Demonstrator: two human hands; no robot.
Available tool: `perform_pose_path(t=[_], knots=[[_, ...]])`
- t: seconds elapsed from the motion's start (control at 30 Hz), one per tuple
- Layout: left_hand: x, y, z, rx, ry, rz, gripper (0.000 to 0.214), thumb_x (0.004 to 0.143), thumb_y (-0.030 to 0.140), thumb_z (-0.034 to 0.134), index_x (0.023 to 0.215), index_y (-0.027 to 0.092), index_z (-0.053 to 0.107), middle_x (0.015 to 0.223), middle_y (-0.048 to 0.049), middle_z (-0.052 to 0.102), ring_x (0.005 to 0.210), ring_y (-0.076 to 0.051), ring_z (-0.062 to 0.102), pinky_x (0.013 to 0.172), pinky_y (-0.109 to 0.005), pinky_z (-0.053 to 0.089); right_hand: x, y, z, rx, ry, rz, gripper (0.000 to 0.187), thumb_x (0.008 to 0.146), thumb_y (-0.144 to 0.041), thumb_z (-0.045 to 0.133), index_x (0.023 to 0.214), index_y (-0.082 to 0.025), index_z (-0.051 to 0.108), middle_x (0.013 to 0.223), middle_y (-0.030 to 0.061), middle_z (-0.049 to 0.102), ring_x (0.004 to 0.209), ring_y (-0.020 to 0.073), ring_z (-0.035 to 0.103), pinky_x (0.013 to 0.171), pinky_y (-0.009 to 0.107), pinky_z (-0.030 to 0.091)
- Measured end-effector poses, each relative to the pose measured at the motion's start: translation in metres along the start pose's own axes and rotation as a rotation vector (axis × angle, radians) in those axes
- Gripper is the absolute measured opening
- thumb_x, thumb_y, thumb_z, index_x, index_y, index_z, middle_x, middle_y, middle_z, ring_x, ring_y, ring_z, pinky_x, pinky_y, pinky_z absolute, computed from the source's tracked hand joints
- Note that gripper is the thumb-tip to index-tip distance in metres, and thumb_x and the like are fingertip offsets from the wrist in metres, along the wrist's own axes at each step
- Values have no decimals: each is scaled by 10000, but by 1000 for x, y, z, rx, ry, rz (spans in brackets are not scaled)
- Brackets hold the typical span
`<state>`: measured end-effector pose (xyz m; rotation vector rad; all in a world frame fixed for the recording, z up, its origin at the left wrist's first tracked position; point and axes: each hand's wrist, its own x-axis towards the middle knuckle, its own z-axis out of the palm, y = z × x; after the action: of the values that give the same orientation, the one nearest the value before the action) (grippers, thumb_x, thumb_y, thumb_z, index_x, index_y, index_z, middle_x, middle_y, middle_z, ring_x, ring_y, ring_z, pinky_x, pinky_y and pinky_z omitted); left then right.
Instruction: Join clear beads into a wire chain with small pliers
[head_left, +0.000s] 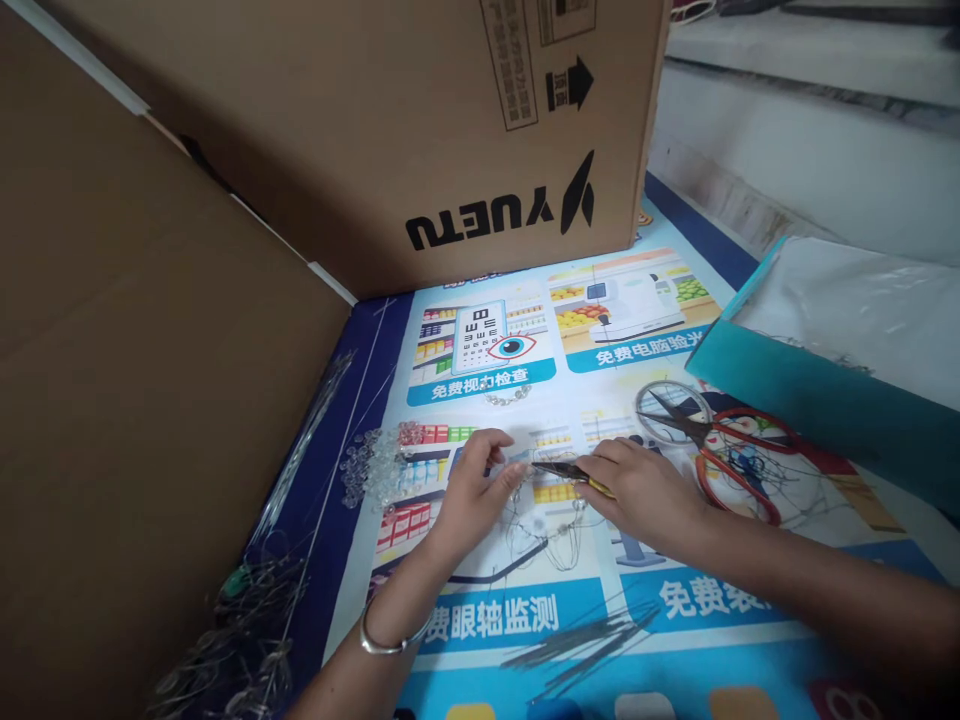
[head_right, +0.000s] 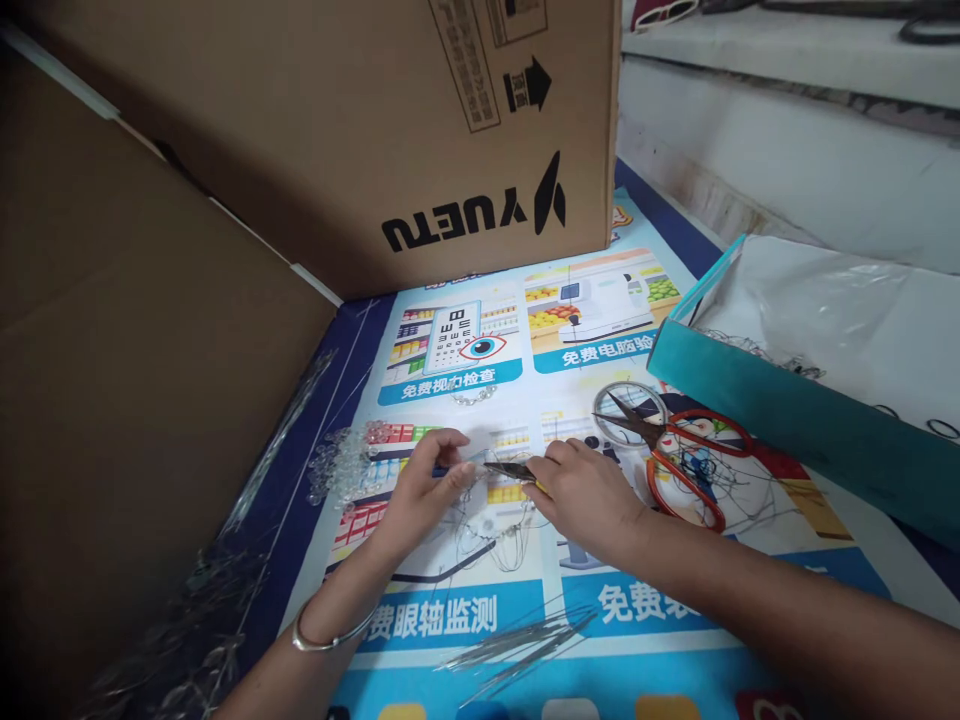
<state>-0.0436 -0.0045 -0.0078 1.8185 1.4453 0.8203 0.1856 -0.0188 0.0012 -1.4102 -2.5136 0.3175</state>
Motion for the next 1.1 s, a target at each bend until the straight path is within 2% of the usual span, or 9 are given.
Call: perform_pose_path(t=[0.07,0.17,0.27,0.47,0.63,0.77,0.87,1.1], knots=[[-1,2,-4,-81,12,-84,297,803,331,574,1050,193,483,845,-24,539,747,-132,519,686,-259,424,0,0,-1,14,5,12,252,883,-329,471,1028,-185,618,885,66,586,906,194,517,808,312,409],[-3,8,-5,-267,-110,-195,269,800,324,579,1006,189,471,872,-32,577,781,-129,553,692,-251,436,0,0,-2,34,7,25,256,883,-331,472,1037,-186,618,887,63,589,911,191,519,808,305,413],[-3,15,-1,-425,-190,-234,263,780,295,605,962,193,446,923,-38,601,839,-133,569,727,-255,442,0,0,-2,52,18,36,251,878,-325,483,1036,-183,617,892,61,590,906,188,523,799,299,420],[-2,21,5,-512,-139,-294,181,818,315,554,844,178,439,716,5,605,643,-96,562,587,-202,400,-2,2,3,87,64,7,255,874,-310,493,1059,-175,605,919,67,591,915,187,524,814,302,431],[1,18,0,-563,-143,-310,159,828,281,536,828,187,407,723,5,630,578,-78,539,515,-176,354,-1,5,7,39,170,-86,253,878,-293,490,1055,-151,601,919,79,591,900,193,523,821,318,434],[3,15,-6,-600,-242,-312,163,833,295,530,843,191,405,727,1,635,542,-75,526,500,-175,342,1,4,6,-53,248,-196,237,886,-272,474,1018,-134,615,887,84,596,860,203,519,812,344,431],[5,14,-10,-615,-320,-285,182,823,323,548,829,172,446,734,-6,618,558,-71,519,502,-171,333,1,4,4,-72,264,-224,229,887,-257,474,1012,-128,616,885,86,596,853,202,517,809,345,429],[7,11,-12,-627,-328,-253,159,774,285,594,772,143,522,632,29,518,516,-50,440,488,-168,329,0,5,6,-61,230,-210,228,890,-267,476,1021,-137,611,886,84,591,869,201,516,819,348,423]])
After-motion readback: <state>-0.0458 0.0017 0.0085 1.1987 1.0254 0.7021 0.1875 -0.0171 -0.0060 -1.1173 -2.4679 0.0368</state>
